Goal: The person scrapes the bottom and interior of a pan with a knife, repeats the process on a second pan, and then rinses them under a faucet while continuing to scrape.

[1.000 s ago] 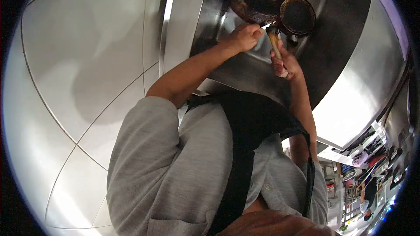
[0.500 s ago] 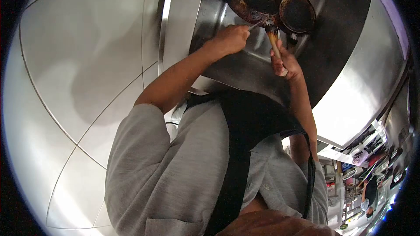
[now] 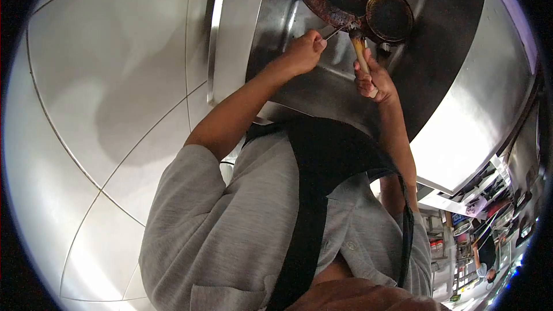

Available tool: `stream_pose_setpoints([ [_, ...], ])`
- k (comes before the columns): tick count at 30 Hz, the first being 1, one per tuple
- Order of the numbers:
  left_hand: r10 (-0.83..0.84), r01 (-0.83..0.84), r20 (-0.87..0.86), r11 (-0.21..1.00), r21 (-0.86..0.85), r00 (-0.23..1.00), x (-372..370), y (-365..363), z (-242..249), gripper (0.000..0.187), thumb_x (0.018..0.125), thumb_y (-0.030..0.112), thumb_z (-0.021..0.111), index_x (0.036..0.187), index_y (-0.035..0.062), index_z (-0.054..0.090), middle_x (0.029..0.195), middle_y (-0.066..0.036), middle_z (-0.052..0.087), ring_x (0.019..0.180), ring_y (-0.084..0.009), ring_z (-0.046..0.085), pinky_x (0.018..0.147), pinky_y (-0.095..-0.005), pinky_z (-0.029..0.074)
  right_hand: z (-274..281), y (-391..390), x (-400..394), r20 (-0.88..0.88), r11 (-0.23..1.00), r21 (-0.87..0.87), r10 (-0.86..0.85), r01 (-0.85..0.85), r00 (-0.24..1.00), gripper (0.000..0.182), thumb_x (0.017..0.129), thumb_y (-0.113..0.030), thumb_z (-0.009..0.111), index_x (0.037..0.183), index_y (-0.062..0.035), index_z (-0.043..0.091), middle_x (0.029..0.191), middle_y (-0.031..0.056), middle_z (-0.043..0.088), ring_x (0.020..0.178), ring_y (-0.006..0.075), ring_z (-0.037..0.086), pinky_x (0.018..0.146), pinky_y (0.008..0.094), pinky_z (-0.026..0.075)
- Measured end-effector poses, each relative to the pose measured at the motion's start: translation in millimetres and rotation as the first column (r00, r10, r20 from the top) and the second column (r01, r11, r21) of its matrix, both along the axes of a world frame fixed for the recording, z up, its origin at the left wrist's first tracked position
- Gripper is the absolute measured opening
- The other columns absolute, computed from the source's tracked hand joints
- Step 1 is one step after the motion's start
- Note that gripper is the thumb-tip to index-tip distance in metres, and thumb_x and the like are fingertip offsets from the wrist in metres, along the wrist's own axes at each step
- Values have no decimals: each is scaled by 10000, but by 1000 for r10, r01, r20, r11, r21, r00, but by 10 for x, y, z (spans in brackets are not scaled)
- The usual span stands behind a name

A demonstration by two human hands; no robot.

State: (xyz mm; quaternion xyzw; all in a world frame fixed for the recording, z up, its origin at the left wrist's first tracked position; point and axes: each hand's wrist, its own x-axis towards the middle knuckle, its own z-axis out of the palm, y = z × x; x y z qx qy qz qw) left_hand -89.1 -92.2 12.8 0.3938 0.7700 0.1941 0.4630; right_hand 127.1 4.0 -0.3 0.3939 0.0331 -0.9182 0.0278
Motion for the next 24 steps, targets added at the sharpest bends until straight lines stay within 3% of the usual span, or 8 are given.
stream_pose_setpoints([
  [1,-20,20,-3,997,-69,1000,4,13,61,366,967,352,454,1011,8,574,888,-198,625,843,-368,611,750,-421,471,-3,-2,-5,-11,1000,-14,-14,14,1000,522,964,-539,362,872,-63,554,464,-61,382,296,45,360,273,202,318],
  [4,-35,36,43,999,-20,998,109,44,42,404,970,378,439,960,7,598,870,-187,636,839,-356,617,747,-412,472,-63,-12,9,-92,994,-91,-61,53,994,511,962,-537,372,884,-67,555,462,-65,373,296,43,352,274,201,315],
  [7,-63,56,41,988,144,997,135,37,-97,437,975,387,414,892,3,605,847,-188,637,821,-356,617,736,-417,468,-48,-12,9,-50,998,-54,-44,42,998,509,955,-545,381,892,-72,556,460,-65,369,296,44,346,273,201,307],
  [10,-55,40,115,992,122,992,152,72,-170,449,979,385,394,884,-1,603,859,-193,636,815,-360,617,742,-422,468,-75,-12,14,-82,997,-73,-45,39,996,505,954,-547,384,886,-76,554,459,-65,364,296,44,337,272,202,301],
  [19,-82,80,-52,996,-26,995,274,281,-29,505,990,396,305,931,-13,596,926,-281,613,926,-451,589,828,-506,442,19,20,-39,-132,984,-143,-130,111,983,505,958,-537,389,869,-62,535,462,-62,354,295,49,344,264,211,303],
  [24,-107,97,-114,991,-89,988,264,452,0,508,991,378,277,961,-14,600,998,-286,606,976,-446,585,865,-513,447,21,11,-55,-141,973,-169,-184,159,973,508,958,-537,388,869,-57,532,473,-59,365,297,49,344,258,214,301],
])
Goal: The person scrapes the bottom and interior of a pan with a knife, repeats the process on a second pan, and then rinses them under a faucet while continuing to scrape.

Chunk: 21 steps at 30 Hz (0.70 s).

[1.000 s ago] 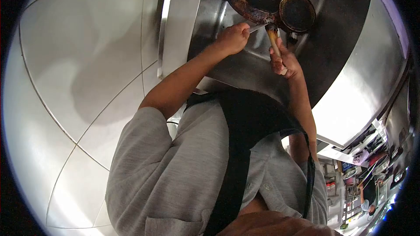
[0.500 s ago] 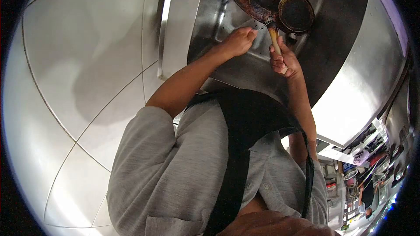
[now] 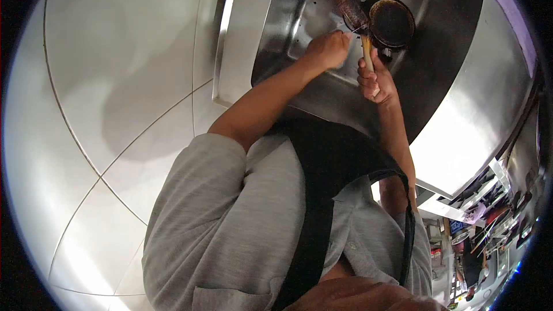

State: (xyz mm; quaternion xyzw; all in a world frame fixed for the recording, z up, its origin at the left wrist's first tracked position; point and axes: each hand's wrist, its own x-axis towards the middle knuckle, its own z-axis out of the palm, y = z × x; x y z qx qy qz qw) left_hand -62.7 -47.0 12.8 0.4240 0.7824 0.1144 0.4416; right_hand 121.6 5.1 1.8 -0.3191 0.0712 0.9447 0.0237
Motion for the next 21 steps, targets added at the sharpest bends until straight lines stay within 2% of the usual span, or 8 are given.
stream_pose_setpoints([
  [4,-132,135,-69,990,40,989,4,58,223,463,987,335,285,993,-1,603,1007,-269,618,969,-434,595,865,-510,458,49,3,-63,43,999,47,-29,27,999,511,957,-540,389,864,-60,537,472,-58,366,305,47,353,257,212,293],
  [7,-195,201,-117,979,41,974,26,3,47,425,984,303,297,1016,8,601,1013,-245,628,964,-418,604,848,-501,473,2,-3,-48,60,997,80,16,-20,998,516,953,-549,392,856,-65,543,471,-57,371,312,50,362,263,209,294],
  [10,-199,190,-94,977,-97,975,-159,87,39,364,963,256,336,1029,16,601,1018,-225,635,949,-403,615,828,-486,493,68,-51,-81,141,995,90,22,-35,990,521,947,-559,398,854,-69,549,470,-57,377,315,58,369,273,214,307],
  [11,-228,233,-159,973,12,961,-150,35,-193,316,932,206,369,1030,15,601,1001,-223,643,930,-396,627,814,-478,502,70,-54,-84,143,992,115,35,-51,989,522,945,-561,400,850,-70,551,469,-55,380,314,60,366,276,216,309],
  [15,-250,255,-114,966,29,961,29,74,107,324,918,202,384,1040,-7,601,995,-229,645,915,-389,638,803,-486,503,28,-16,-140,151,982,156,79,-103,985,503,926,-575,434,835,-89,526,469,-48,391,305,81,355,284,235,315],
  [18,-241,232,-105,968,-93,965,-183,178,-30,344,940,210,359,1054,-14,594,987,-237,642,913,-397,635,798,-486,503,2,-95,-109,199,981,145,100,-131,975,500,916,-583,450,834,-94,511,470,-48,397,302,91,353,288,240,316],
  [19,-136,122,-84,980,-154,987,-149,220,39,373,966,229,325,1019,-14,604,990,-247,637,900,-414,630,796,-500,496,5,-80,-129,214,978,154,104,-138,971,502,915,-584,449,835,-92,510,471,-49,398,302,91,354,289,239,316],
  [21,-152,151,-93,988,-23,984,-14,103,15,397,976,245,313,991,-21,608,995,-250,633,891,-429,624,799,-508,488,19,-71,-114,166,986,117,102,-122,981,506,913,-587,453,838,-90,511,472,-48,402,305,89,364,290,237,316],
])
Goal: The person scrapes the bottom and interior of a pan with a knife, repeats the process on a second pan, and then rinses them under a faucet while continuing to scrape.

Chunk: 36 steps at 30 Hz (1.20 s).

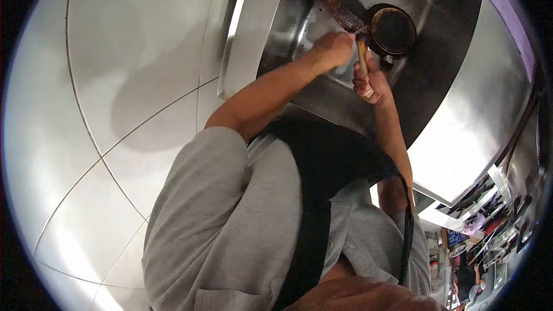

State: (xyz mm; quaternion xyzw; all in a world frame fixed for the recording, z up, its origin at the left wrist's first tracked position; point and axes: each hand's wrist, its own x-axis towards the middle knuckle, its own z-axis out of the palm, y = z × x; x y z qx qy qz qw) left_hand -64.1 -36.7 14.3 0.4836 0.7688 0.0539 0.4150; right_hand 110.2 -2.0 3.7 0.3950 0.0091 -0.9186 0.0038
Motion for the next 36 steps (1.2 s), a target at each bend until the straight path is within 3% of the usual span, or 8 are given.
stream_pose_setpoints([
  [2,9,-11,23,994,112,1000,43,-87,-54,438,987,280,302,957,-28,612,1000,-258,628,902,-449,608,825,-522,468,-17,48,-11,-4,1000,10,-3,3,1000,509,910,-589,459,841,-87,512,472,-48,403,307,87,369,292,236,316],
  [7,175,-175,79,984,-14,981,-2,-67,166,448,990,302,297,1004,-24,604,1025,-274,610,971,-429,592,876,-507,450,77,23,-36,96,986,158,35,-50,995,526,932,-577,416,829,-78,549,456,-54,404,303,57,375,276,218,323],
  [10,41,-47,87,997,62,995,-44,-261,13,463,989,330,299,1033,-15,605,1029,-279,607,991,-418,592,896,-497,446,9,42,2,79,996,89,6,-13,997,527,939,-573,402,832,-78,547,458,-54,406,302,53,373,277,218,327],
  [17,132,-119,164,989,-89,978,0,-190,193,421,986,319,309,1058,13,589,1047,-251,613,992,-412,590,857,-486,451,-11,18,14,-3,993,116,-7,7,1000,516,945,-562,398,840,-80,546,461,-55,408,302,47,364,273,210,319],
  [23,265,-276,145,959,65,953,256,-219,-3,432,988,324,293,1042,10,584,1042,-268,601,991,-422,581,847,-492,451,77,50,-46,-46,992,9,-129,130,991,512,949,-553,397,847,-71,537,460,-56,392,301,39,344,270,201,304],
  [27,202,-198,127,979,-40,971,14,-32,18,506,984,370,301,974,-22,620,969,-275,626,957,-445,591,839,-515,451,18,28,13,-28,996,-1,-86,86,996,509,953,-543,397,849,-65,535,465,-59,376,309,32,346,273,194,299],
  [28,166,-186,117,965,184,979,24,-91,-107,497,984,366,316,964,-26,620,954,-276,627,935,-443,598,830,-506,453,17,74,0,-11,998,25,-62,62,998,508,954,-541,397,850,-63,535,467,-59,373,310,31,346,273,193,297],
  [36,119,-122,106,992,18,987,38,-158,28,449,992,340,307,950,15,615,975,-246,627,945,-434,593,852,-499,451,-34,75,70,-165,986,-65,-165,156,972,508,964,-522,389,862,-47,537,474,-51,390,305,43,357,276,204,306],
])
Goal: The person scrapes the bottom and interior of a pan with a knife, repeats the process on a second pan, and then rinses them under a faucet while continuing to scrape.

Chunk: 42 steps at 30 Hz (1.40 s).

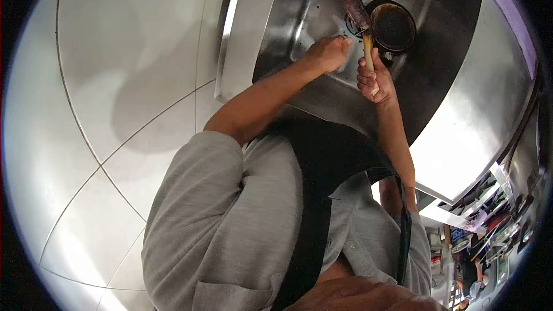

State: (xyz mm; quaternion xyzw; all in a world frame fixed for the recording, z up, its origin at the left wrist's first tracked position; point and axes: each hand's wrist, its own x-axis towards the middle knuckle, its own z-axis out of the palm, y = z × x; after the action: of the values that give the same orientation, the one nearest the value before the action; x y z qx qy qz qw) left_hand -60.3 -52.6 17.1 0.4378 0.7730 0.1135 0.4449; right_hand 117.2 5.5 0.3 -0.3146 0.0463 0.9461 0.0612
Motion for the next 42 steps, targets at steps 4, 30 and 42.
stream_pose_setpoints([
  [4,-149,153,-105,988,33,983,-128,92,-188,436,990,330,306,963,16,607,958,-248,627,931,-441,593,857,-518,442,-29,-53,-41,-83,998,-58,-44,39,996,499,966,-514,391,877,-46,538,489,-51,402,318,52,368,291,218,321],
  [30,-287,286,-104,958,-24,952,-155,363,286,497,992,357,316,963,-31,625,985,-268,625,956,-420,610,848,-497,459,62,-38,-55,8,994,-51,-96,97,995,525,967,-527,378,854,-42,546,473,-40,409,300,59,353,268,221,305],
  [42,-152,147,-63,986,-82,986,-194,299,-9,485,985,355,312,974,-7,635,975,-263,629,963,-415,609,864,-498,460,48,-48,-57,118,994,110,-12,-1,993,534,952,-558,384,878,-59,558,464,-39,417,299,60,377,262,209,318],
])
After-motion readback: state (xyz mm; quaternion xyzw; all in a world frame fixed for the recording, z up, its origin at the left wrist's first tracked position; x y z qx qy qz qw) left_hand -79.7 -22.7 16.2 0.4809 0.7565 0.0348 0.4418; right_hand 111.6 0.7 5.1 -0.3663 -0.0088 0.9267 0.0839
